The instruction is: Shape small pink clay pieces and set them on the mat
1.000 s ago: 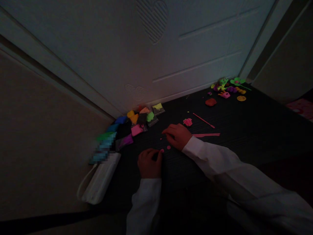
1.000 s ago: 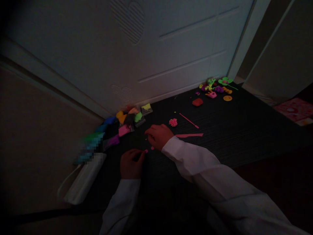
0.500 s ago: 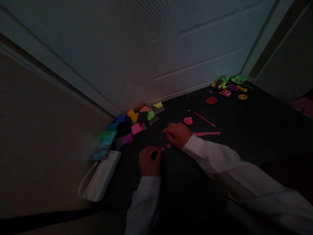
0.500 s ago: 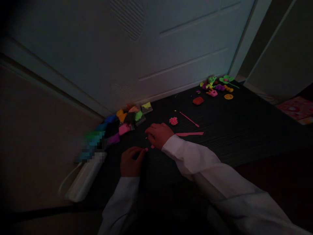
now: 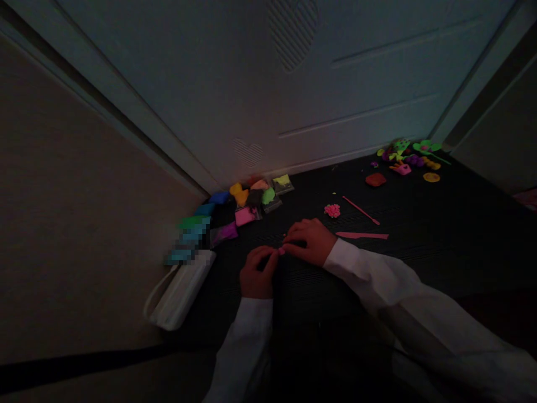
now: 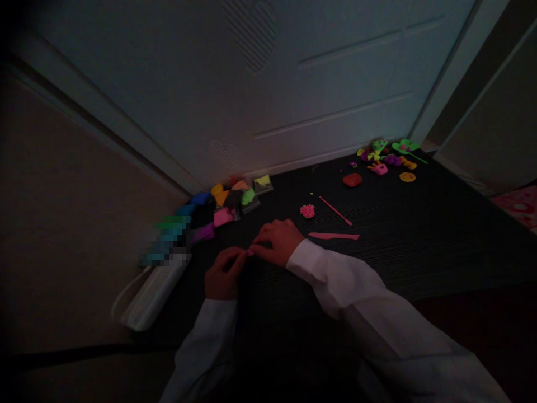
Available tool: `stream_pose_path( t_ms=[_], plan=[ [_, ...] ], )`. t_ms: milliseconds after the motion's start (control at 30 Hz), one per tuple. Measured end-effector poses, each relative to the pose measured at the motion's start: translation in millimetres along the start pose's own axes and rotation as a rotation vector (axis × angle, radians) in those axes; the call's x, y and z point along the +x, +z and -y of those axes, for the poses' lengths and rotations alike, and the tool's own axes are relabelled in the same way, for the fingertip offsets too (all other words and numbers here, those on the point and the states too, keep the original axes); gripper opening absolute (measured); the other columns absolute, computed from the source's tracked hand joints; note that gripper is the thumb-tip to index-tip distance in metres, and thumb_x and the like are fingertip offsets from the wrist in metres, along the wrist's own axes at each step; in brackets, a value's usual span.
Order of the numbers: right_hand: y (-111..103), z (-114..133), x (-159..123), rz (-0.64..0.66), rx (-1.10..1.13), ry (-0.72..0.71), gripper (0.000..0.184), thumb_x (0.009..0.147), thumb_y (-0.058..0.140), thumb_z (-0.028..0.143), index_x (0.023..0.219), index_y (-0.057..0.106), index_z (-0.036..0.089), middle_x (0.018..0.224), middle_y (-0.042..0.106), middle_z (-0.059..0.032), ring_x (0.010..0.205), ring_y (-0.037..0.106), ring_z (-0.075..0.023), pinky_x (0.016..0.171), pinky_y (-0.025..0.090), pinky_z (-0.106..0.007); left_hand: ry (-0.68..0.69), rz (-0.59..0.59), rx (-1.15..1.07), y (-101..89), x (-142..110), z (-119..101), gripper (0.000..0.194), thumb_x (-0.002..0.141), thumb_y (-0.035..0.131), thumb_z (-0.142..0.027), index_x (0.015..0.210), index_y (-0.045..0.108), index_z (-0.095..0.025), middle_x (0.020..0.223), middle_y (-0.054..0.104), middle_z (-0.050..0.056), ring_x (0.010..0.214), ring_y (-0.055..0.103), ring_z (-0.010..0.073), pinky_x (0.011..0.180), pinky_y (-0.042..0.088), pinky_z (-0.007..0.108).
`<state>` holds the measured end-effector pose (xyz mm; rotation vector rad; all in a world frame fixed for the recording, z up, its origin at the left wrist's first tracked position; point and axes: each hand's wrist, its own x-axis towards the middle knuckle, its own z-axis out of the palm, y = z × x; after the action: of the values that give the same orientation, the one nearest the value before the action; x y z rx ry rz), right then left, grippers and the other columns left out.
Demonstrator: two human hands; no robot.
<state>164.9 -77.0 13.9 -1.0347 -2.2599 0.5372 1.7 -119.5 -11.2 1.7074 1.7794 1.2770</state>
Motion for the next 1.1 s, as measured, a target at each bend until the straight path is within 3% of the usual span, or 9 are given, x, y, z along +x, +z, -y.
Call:
stream_pose_path(
  t_ms=[367,600,967,1100],
  plan=[
    [5.5,1.8,2.4,0.019,0.214,0.012,0.018,0.071,0.050,0.035,0.075,0.060,0.021,0.082,0.056,-0.0006,0.081,0.050,-0.0124,0.073,0.033,-0.028,-0.043,0.052,-0.175,-0.9,-1.0,-10.4,0.017,0.062,0.055,-0.031,0.070,0.060,-0.017,0.078,0.057,0.003,0.076,0.053,0.0136,0.070,0.042,0.026],
    [4.2,3.0,1.8,0.040,0.187,0.022,0.016,0.071,0.050,0.033,0.075,0.061,0.021,0.082,0.057,-0.0005,0.082,0.050,-0.0129,0.074,0.033,-0.029,-0.047,0.134,-0.141,-6.3,-0.7,-16.9,0.017,0.061,0.056,-0.031,0.072,0.062,-0.020,0.080,0.058,0.002,0.078,0.053,0.0141,0.074,0.042,0.028],
    [3.1,4.2,0.6,0.026,0.156,-0.003,0.015,0.069,0.052,0.034,0.074,0.060,0.022,0.082,0.057,-0.0004,0.081,0.050,-0.0130,0.076,0.032,-0.030,-0.040,0.114,-0.192,-6.5,0.3,-19.2,0.014,0.065,0.052,-0.028,0.067,0.060,-0.017,0.075,0.058,0.003,0.074,0.054,0.0133,0.071,0.042,0.027],
    [4.8,3.4,1.9,0.012,0.198,0.012,0.017,0.070,0.051,0.034,0.073,0.059,0.020,0.080,0.057,-0.0010,0.078,0.051,-0.0124,0.072,0.034,-0.028,-0.076,0.115,-0.213,-5.3,-0.3,-20.0,0.018,0.064,0.053,-0.030,0.074,0.060,-0.017,0.081,0.059,0.004,0.078,0.054,0.0144,0.071,0.042,0.027]
  ],
)
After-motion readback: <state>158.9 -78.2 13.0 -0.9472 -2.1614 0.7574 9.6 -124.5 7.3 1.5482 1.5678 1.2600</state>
